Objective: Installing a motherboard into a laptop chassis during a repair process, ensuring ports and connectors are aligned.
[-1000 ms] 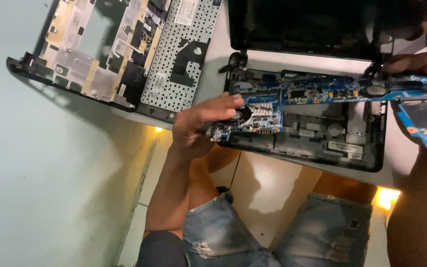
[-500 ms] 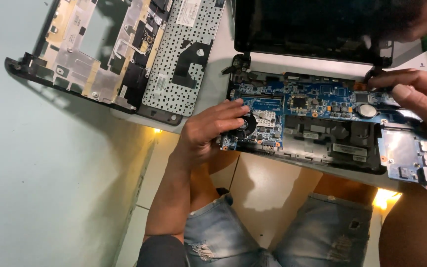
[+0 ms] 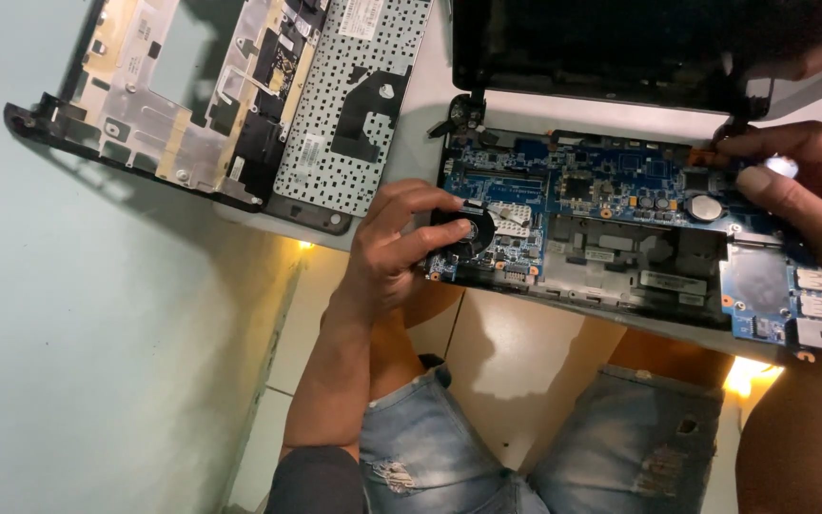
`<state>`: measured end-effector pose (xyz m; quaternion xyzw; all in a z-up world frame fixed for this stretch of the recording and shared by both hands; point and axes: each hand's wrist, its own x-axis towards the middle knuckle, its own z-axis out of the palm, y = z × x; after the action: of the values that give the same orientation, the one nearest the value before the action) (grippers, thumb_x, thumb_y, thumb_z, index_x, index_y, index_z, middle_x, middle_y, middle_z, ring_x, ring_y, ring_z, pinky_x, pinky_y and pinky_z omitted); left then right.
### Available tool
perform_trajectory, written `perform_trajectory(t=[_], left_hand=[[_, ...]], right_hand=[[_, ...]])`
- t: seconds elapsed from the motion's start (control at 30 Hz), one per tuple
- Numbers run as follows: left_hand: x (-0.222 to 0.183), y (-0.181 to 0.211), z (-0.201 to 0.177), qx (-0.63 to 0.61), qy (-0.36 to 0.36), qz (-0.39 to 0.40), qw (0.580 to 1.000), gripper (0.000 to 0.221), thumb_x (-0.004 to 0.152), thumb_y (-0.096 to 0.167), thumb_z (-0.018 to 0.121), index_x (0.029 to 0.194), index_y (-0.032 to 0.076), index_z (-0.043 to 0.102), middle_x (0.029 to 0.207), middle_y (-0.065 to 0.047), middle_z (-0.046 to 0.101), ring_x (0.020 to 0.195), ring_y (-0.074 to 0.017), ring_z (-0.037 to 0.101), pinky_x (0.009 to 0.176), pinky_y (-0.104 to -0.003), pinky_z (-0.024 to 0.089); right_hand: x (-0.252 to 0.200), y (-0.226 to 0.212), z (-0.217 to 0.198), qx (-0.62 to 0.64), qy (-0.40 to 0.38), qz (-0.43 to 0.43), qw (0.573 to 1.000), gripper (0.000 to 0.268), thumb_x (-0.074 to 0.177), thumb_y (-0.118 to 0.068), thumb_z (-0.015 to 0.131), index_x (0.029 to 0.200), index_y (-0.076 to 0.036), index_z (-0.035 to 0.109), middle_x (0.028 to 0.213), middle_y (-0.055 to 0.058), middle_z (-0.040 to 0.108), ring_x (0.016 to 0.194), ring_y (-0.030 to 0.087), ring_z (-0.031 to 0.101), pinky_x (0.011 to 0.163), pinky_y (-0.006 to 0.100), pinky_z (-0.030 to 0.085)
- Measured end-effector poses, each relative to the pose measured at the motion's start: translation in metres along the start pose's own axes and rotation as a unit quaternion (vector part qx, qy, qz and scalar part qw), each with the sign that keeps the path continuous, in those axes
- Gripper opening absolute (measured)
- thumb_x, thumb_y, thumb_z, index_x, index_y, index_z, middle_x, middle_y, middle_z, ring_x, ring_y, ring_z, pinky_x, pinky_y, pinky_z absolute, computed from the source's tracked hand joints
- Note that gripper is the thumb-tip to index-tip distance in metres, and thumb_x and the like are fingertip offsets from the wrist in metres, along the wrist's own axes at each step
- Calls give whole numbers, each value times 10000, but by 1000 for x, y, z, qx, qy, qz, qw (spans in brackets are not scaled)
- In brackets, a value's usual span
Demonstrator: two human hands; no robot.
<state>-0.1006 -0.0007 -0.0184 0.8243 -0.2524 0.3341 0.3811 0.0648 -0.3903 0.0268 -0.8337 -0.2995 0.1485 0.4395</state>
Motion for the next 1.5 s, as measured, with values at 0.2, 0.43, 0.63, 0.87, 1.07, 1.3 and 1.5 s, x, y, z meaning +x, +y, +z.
perform_trajectory(t=[0.2, 0.43, 0.63, 0.87, 1.07, 1.3, 1.5], left_hand=[[-7, -1, 2, 22, -5, -16, 1000, 213, 1025, 50, 726, 1226, 107, 682, 1172, -132, 625, 1114, -325, 595, 949, -447, 582], [-4, 5, 0, 25, -14, -45, 999, 166, 1063, -28, 609, 1209, 41, 648, 1223, -160, 606, 1155, -333, 619, 973, -429, 571], [-8, 3, 1, 7, 0, -56, 998, 279, 1014, -109, 692, 1249, 11, 599, 1262, -164, 590, 1176, -335, 616, 979, -414, 586], [-5, 1, 1, -16, 29, -39, 999, 285, 1005, -125, 680, 1239, 28, 630, 1227, -154, 659, 1146, -331, 641, 990, -430, 575], [-1, -6, 10, -87, 166, -2, 982, 256, 988, 230, 714, 1133, 21, 689, 1137, -173, 662, 1039, -302, 655, 916, -391, 580], [19, 1, 13, -105, 244, -24, 964, 177, 1052, 43, 633, 1226, 62, 603, 1072, -139, 678, 964, -264, 684, 835, -353, 628], [2, -6, 25, -159, 255, -83, 950, 333, 1064, 30, 666, 1366, 160, 614, 1186, -177, 673, 1068, -232, 682, 956, -378, 606]], right_hand=[[0, -11, 2, -38, -8, 18, 999, 445, 983, -93, 543, 1382, 99, 509, 1409, 305, 568, 1247, 419, 615, 977, 480, 541], [-1, 6, 2, -17, -10, 1, 1000, 471, 983, -76, 519, 1414, 107, 468, 1456, 302, 522, 1273, 426, 587, 1008, 484, 515], [-7, 4, 6, -47, 20, 22, 998, 502, 1000, -102, 563, 1451, 107, 493, 1447, 293, 546, 1272, 406, 576, 1040, 477, 476], [-9, 46, -15, -71, 8, -25, 997, 337, 1075, -148, 524, 1292, 110, 549, 1380, 294, 596, 1335, 392, 583, 1166, 484, 447], [82, 351, -105, 29, -332, -20, 943, 510, 879, -509, 626, 891, -50, 847, 861, 154, 858, 758, 292, 831, 713, 439, 657], [-3, 161, -12, 223, 15, -190, 956, 329, 1047, -492, 612, 1357, -384, 597, 1322, -157, 565, 1009, -62, 571, 902, 96, 552], [-3, 223, -4, 265, 120, -45, 956, 129, 1166, -459, 571, 1229, -348, 548, 1365, -155, 559, 1157, -75, 539, 873, 40, 444]])
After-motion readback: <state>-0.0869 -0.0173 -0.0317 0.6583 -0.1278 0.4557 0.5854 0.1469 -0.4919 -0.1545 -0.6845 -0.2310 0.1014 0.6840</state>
